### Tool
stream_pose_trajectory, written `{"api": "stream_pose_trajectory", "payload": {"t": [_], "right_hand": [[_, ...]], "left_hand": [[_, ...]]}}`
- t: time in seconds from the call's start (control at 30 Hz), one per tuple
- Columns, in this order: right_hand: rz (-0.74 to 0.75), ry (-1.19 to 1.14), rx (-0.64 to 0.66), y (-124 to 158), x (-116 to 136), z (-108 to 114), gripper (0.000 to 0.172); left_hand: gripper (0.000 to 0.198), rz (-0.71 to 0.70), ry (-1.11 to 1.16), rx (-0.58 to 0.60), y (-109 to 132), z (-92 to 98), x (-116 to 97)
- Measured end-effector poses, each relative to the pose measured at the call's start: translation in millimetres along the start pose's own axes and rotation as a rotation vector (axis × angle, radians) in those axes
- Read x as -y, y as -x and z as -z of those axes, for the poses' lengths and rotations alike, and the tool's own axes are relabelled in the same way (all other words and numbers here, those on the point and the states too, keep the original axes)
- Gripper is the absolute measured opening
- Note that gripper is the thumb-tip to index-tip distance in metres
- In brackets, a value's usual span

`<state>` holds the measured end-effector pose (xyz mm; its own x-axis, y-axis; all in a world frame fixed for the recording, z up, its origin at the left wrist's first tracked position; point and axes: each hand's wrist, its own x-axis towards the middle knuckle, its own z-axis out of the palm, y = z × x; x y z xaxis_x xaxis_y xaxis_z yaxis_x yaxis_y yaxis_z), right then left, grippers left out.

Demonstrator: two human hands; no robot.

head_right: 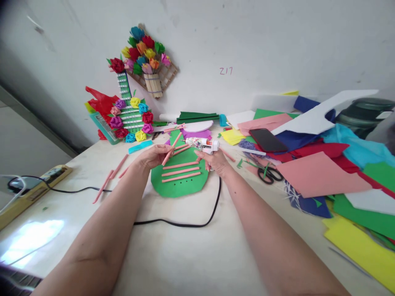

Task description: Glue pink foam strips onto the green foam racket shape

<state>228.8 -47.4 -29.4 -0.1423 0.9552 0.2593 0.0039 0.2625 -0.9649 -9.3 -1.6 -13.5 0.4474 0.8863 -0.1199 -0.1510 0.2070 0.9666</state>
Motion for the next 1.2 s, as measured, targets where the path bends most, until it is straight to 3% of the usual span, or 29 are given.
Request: {"api": "stream_pose_trajectory", "payload": {"t": [0.7, 1.2], "right_hand": [[-0.032, 0.129, -0.059, 0, 1, -5, 0.029], [-0.079, 0.097, -0.148, -1, 1, -4, 0.031]], "left_hand": [[0.009, 0.026, -0.03, -0.01, 1, -4.3, -3], [0.013, 0.09, -0.039, -0.032, 7, -11.6, -8]]}}
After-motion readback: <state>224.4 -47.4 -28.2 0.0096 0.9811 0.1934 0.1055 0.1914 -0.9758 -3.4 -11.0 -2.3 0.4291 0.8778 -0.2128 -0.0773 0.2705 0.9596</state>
